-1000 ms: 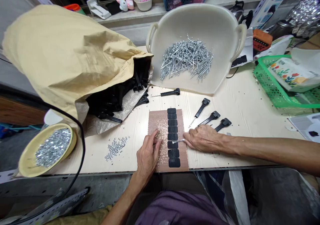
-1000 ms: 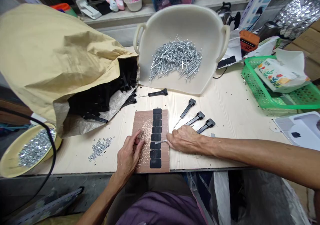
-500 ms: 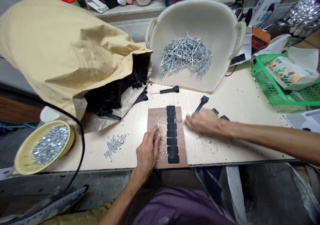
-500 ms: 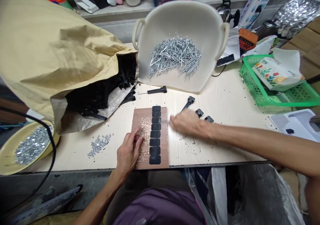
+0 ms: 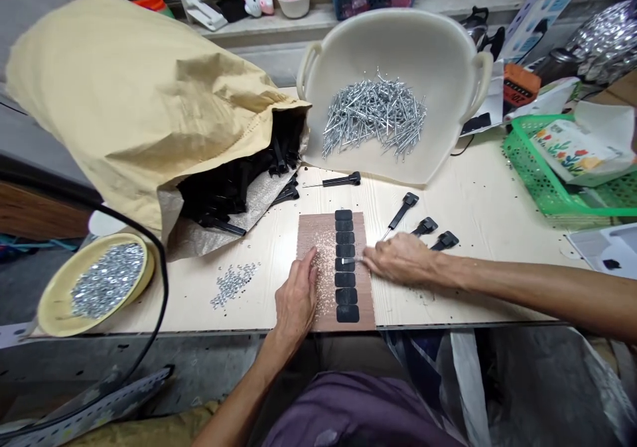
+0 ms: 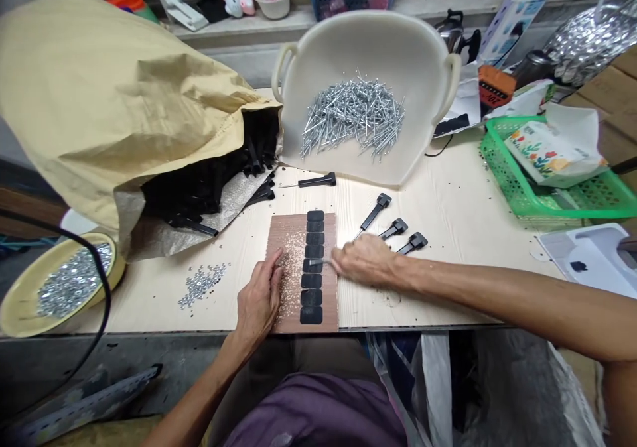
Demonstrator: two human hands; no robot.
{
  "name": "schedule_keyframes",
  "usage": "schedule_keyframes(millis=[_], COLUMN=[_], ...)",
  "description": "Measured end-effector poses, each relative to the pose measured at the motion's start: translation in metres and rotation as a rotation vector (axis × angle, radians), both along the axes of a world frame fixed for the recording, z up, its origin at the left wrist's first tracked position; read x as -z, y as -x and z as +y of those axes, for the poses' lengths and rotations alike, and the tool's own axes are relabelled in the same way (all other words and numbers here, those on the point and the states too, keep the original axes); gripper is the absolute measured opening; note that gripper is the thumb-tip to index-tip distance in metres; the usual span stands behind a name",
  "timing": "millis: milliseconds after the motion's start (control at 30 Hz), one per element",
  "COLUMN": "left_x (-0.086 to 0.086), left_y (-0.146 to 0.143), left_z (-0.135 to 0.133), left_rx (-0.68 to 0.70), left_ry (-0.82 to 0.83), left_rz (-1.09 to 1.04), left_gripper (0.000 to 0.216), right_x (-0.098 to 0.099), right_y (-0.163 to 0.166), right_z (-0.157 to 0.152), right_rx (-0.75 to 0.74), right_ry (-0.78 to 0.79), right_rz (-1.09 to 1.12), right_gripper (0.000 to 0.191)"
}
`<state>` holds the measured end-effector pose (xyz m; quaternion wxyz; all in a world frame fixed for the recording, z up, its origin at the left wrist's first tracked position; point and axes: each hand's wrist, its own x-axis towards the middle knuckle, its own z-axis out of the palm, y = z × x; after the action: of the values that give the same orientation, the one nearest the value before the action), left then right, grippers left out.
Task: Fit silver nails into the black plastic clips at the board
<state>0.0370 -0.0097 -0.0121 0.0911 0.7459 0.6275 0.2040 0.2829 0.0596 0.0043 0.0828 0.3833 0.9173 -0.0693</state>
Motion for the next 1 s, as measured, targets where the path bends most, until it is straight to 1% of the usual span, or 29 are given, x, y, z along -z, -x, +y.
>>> schedule_keyframes(millis=[67, 100, 200, 300, 367, 433, 500, 533, 633, 667, 700, 767, 833, 867, 933, 1000], left_x=[0.001, 0.001, 0.001, 0.001, 0.001, 0.001, 0.001, 0.001, 0.002, 0.002, 0.002, 0.002, 0.001, 0.001, 0.001, 0.002], left_y=[0.0, 0.0, 0.0, 0.0, 0.0, 0.0, 0.0, 0.0, 0.0, 0.0, 0.0, 0.0, -0.001, -0.001, 0.0, 0.0], left_z=[0.0, 0.0, -0.001, -0.001, -0.001, -0.001, -0.001, -0.001, -0.001, -0.001, -0.001, -0.001, -0.001, -0.001, -0.001, -0.001], left_rx=[-0.005, -0.005, 0.001, 0.0, -0.002, -0.005, -0.007, -0.006, -0.001, 0.0, -0.001, -0.003, -0.003, -0.001, 0.0, 0.0], left_ry=[-0.001, 0.0, 0.01, 0.014, 0.013, 0.01, 0.003, -0.001, -0.003, -0.004, -0.006, -0.014, -0.024, -0.027, -0.031, -0.032], left_rz=[-0.005, -0.008, -0.018, -0.019, -0.019, -0.021, -0.025, -0.026, -0.024, -0.02, -0.016, -0.015, -0.023, -0.029, -0.035, -0.029], left_gripper=[0.038, 0.038, 0.038, 0.038, 0.038, 0.038, 0.038, 0.038, 0.039, 0.039, 0.039, 0.039, 0.04, 0.04, 0.04, 0.04], right_x=[0.0, 0.001, 0.002, 0.0, -0.003, -0.005, -0.006, -0.005, -0.003, -0.003, -0.003, -0.007, -0.012, -0.013, -0.016, -0.016], right_y=[-0.002, -0.002, 0.002, 0.004, 0.002, 0.0, -0.001, 0.0, 0.004, 0.004, 0.005, 0.005, 0.006, 0.007, 0.011, 0.015], right_z=[0.002, 0.0, -0.016, -0.021, -0.011, 0.001, 0.003, 0.0, -0.013, -0.013, -0.011, -0.003, -0.001, -0.005, -0.02, -0.038], right_rx=[0.089, 0.097, 0.003, -0.025, 0.032, 0.134, 0.197, 0.156, 0.03, 0.018, 0.032, 0.118, 0.156, 0.112, -0.002, -0.054], right_ry=[-0.001, 0.003, 0.003, -0.001, 0.006, 0.022, 0.048, 0.066, 0.045, 0.028, 0.008, -0.03, -0.042, -0.03, -0.07, -0.125], right_rz=[-0.025, -0.03, 0.008, 0.056, 0.083, 0.095, 0.092, 0.1, 0.129, 0.12, 0.098, 0.032, -0.024, -0.03, -0.041, -0.048], right_gripper=[0.054, 0.056, 0.048, 0.045, 0.05, 0.054, 0.055, 0.054, 0.049, 0.049, 0.051, 0.055, 0.057, 0.055, 0.049, 0.046])
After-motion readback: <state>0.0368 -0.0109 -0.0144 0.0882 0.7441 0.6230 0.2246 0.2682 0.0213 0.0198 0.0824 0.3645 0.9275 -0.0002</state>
